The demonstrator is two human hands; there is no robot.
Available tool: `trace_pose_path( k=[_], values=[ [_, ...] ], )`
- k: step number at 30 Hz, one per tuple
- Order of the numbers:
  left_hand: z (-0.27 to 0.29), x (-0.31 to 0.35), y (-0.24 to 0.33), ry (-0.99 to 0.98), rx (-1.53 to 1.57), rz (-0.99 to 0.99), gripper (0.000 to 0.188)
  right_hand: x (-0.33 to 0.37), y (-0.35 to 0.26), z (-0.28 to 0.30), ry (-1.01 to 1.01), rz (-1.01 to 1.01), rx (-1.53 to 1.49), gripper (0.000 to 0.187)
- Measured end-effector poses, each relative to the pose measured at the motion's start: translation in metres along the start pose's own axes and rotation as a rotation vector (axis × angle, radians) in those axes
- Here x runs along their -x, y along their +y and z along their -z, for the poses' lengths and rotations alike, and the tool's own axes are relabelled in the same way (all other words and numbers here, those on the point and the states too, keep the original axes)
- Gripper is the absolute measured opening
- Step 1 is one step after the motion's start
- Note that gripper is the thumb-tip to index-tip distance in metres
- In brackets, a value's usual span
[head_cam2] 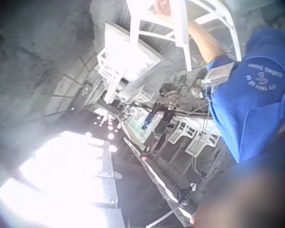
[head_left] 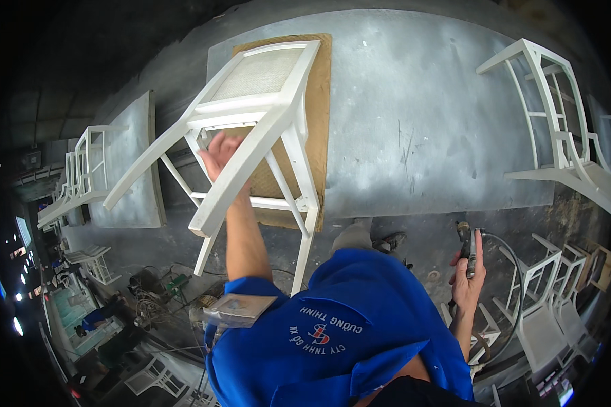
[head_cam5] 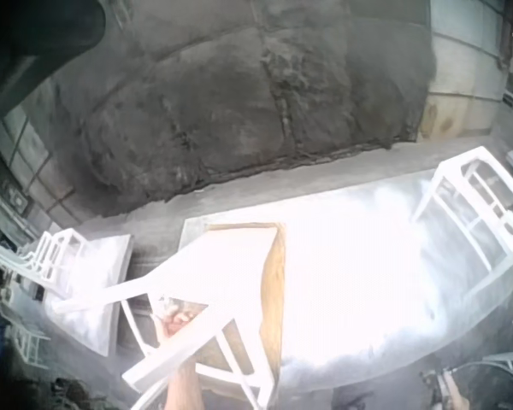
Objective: The person uses a spray gun to apply white paint to white chair frames in a workshop. They repeatedly pick up chairs, spray all sides, rotate the frames, and place them back on the workbench. Cardboard is used to protect the bench surface during painting.
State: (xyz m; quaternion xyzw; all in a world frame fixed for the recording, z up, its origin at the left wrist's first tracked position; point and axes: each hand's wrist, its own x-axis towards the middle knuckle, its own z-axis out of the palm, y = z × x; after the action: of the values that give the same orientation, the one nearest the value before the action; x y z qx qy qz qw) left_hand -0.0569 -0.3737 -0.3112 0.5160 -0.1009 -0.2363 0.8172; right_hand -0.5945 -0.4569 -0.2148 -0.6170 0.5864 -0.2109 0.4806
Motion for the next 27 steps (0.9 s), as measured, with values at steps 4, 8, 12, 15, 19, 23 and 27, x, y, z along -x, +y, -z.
trace_pose_path(
  k=[4, 8, 12, 15, 19, 23, 27],
  values=[
    [0.023, 0.100, -0.050, 0.501, -0.656, -0.120, 0.034, 0.005, 0.008, 0.006, -0.008, -0.006, 0.004, 0.071],
    [-0.004, 0.160, -0.108, -0.207, -1.078, -0.359, 0.018, 0.012, 0.011, 0.008, -0.027, 0.022, 0.030, 0.071],
    [-0.040, 0.095, -0.152, -0.205, -1.389, -0.272, 0.032, 0.018, 0.015, 0.010, -0.058, 0.094, 0.069, 0.074],
    [-0.053, 0.048, -0.165, -0.177, -1.484, -0.128, 0.043, 0.026, 0.017, 0.014, -0.075, 0.104, 0.058, 0.070],
    [-0.061, 0.050, -0.177, -0.236, -1.533, -0.109, 0.053, 0.036, 0.021, 0.018, -0.046, 0.097, 0.057, 0.068],
    [-0.056, 0.072, -0.182, -0.416, -1.630, -0.135, 0.060, 0.040, 0.023, 0.015, -0.051, 0.070, 0.037, 0.066],
    [-0.048, 0.073, -0.180, -0.270, -1.539, -0.157, 0.064, 0.039, 0.020, 0.008, -0.006, 0.087, 0.038, 0.072]
  ],
)
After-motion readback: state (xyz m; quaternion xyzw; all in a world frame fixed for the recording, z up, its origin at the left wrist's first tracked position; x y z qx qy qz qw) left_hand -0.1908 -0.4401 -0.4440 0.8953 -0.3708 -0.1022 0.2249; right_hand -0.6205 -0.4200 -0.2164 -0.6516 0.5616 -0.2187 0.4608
